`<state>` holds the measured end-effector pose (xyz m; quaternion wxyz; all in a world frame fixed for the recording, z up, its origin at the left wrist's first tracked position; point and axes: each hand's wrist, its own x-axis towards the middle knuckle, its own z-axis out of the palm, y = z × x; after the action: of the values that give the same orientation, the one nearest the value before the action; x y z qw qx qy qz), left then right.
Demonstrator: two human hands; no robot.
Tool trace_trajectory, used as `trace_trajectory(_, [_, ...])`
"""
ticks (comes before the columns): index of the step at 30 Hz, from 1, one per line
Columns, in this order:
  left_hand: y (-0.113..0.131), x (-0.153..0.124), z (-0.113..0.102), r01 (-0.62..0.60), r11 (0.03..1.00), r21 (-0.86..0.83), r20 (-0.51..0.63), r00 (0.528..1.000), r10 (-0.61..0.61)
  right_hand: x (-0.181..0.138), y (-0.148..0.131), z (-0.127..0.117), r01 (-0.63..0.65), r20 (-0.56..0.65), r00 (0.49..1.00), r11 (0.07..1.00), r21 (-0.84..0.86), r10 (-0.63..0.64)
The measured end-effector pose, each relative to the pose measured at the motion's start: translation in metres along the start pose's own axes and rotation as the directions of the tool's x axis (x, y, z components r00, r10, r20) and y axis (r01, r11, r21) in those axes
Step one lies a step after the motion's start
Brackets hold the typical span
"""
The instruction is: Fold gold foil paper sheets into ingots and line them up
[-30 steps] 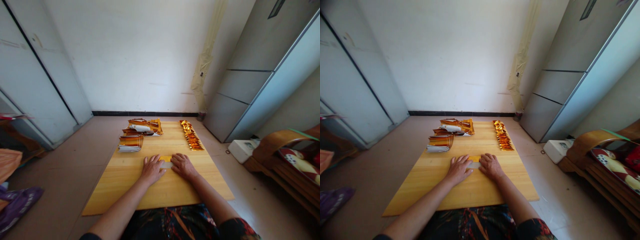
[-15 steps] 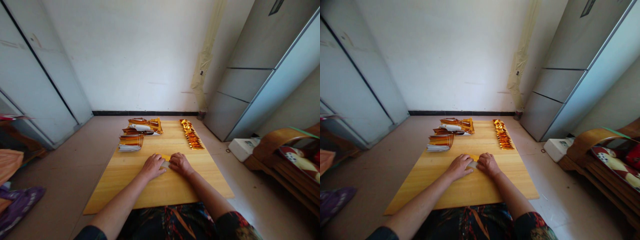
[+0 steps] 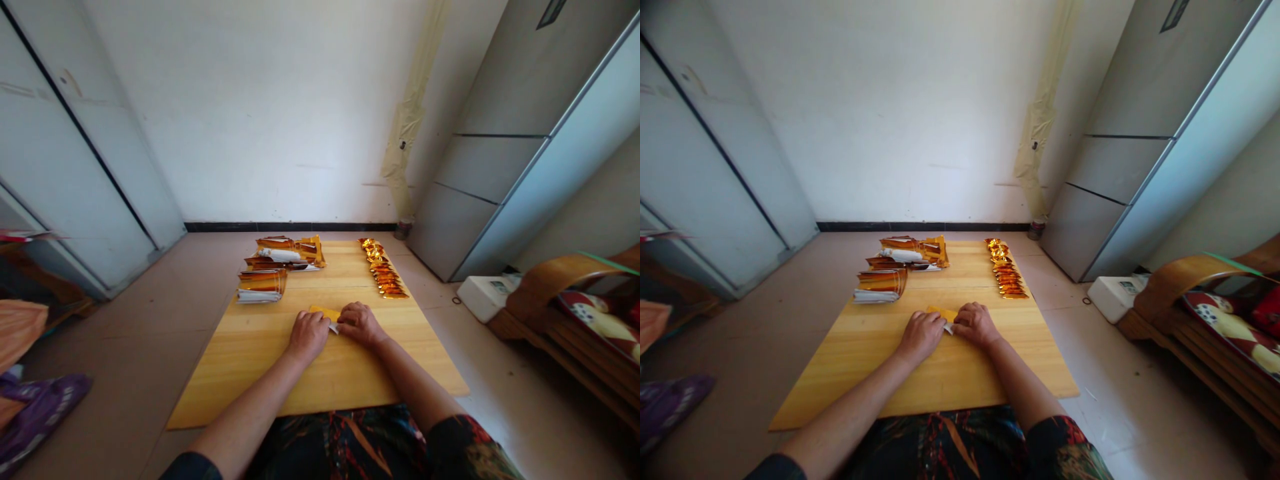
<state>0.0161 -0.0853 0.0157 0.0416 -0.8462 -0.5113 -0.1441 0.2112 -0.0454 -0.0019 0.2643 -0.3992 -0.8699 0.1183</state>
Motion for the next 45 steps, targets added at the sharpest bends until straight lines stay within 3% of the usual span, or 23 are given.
trace_trajectory(5, [0.005,-0.005,0.004,-0.003,1.000,-0.027,-0.088,0.996,0.001,-0.008,0.006,0.000,0.072,-0.010,0.997,0.997,0.020,-0.072])
trace_trajectory(10, [0.006,-0.009,0.007,0.007,1.000,-0.019,-0.116,0.993,-0.009,-0.006,0.002,0.001,0.049,0.002,0.999,0.998,-0.032,-0.049])
trace_trajectory(24, [0.010,-0.008,0.001,0.103,0.989,-0.108,-0.035,0.994,-0.107,0.002,-0.013,-0.002,-0.124,0.006,0.992,0.992,-0.016,0.124])
trace_trajectory(34, [0.009,-0.006,0.006,0.234,0.957,-0.171,-0.028,0.970,-0.242,0.009,-0.020,0.003,-0.255,-0.007,0.967,0.966,-0.033,0.255])
trace_trajectory(45, [0.010,-0.008,0.006,0.204,0.965,-0.163,-0.038,0.976,-0.213,0.013,-0.023,0.009,-0.334,-0.030,0.943,0.941,-0.060,0.332])
